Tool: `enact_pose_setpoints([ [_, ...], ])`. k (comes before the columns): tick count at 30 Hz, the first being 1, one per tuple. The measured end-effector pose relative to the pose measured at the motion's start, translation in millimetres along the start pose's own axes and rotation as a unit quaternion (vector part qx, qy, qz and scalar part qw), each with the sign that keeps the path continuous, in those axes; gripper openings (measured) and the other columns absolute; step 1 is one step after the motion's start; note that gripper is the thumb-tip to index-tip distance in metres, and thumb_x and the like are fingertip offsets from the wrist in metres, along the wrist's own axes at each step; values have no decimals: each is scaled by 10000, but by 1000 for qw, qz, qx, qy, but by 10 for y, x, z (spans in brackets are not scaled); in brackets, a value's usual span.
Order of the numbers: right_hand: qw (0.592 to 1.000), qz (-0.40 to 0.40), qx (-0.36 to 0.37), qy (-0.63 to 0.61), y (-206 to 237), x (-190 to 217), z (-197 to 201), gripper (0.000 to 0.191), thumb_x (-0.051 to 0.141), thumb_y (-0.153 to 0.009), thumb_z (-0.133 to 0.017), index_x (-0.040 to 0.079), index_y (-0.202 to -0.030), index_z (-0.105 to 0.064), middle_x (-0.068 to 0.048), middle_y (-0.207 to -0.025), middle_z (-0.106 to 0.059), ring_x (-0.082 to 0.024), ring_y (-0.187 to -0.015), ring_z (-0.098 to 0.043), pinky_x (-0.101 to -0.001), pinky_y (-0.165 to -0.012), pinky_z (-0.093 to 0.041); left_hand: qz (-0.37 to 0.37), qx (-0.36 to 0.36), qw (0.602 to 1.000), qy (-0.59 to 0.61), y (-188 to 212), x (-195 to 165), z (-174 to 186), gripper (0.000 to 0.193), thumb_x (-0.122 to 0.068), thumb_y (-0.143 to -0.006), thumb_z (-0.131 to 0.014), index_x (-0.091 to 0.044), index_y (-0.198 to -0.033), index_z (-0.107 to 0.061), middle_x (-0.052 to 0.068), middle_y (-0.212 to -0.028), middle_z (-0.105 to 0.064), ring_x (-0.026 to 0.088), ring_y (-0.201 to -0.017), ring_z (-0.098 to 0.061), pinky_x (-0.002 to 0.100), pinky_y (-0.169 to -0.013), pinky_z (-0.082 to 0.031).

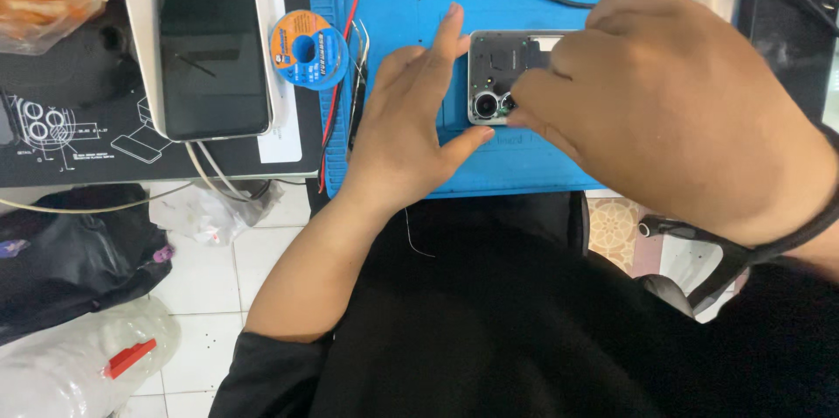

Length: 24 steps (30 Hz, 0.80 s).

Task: The person aligns and seats a smartphone screen assembly onto the phone chassis, then uses a screwdriver to fasten screws around the camera module area. The person handles the phone and screwdriver throughout the clip.

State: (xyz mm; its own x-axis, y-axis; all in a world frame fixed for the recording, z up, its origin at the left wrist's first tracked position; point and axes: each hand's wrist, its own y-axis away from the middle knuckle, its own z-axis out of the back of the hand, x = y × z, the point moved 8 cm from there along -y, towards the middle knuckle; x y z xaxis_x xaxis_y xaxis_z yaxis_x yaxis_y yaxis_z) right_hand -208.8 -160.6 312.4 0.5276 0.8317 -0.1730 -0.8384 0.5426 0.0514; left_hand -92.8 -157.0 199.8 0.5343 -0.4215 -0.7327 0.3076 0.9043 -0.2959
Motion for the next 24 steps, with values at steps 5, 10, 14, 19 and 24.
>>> enact_pose_setpoints([
  [5, 998, 39, -54, 4, -81, -13, 102, 174, 243, -878, -732, 120, -999, -752, -25, -795, -620, -210, -830, -642, -324, -863, -514, 5, 0, 1000, -6, -3, -13, 0, 1102, -287, -823, -921, -115, -1626, -186, 104, -1461, -611, 350, -1366, -509, 467, -1211, -354],
  [10, 997, 41, 52, 34, -146, -35, -55, 182, 293, -984, -714, 111, -977, -716, -8, -758, -607, -195, -752, -614, -338, -844, -498, 21, -1, 1000, -4, 3, -14, 5, 1088, -283, -799, -925, -108, -1617, -229, 85, -1454, -622, 343, -1348, -511, 449, -1178, -393],
  [14, 995, 53, -84, 24, -67, 27, 152, 233, 269, -849, -728, 88, -995, -731, -29, -775, -607, -200, -779, -639, -313, -836, -520, 15, -1, 1000, 7, 6, -10, 5, 1061, -267, -808, -921, -99, -1619, -257, 82, -1452, -625, 328, -1329, -535, 433, -1164, -425],
  [19, 993, 34, -106, 34, 0, 54, 140, 164, 186, -797, -716, 78, -921, -715, -53, -783, -612, -224, -791, -649, -296, -819, -530, -4, -16, 1000, 8, 7, -13, 33, 1036, -248, -800, -919, -96, -1608, -287, 95, -1449, -624, 324, -1289, -559, 427, -1149, -432],
  [24, 995, 30, -18, 92, -14, 70, -12, 170, 240, -820, -688, 89, -896, -709, -31, -782, -605, -200, -779, -640, -292, -859, -527, -21, -18, 1000, 15, 3, -26, 39, 1012, -249, -796, -917, -77, -1595, -321, 100, -1448, -617, 307, -1273, -596, 422, -1156, -432],
])
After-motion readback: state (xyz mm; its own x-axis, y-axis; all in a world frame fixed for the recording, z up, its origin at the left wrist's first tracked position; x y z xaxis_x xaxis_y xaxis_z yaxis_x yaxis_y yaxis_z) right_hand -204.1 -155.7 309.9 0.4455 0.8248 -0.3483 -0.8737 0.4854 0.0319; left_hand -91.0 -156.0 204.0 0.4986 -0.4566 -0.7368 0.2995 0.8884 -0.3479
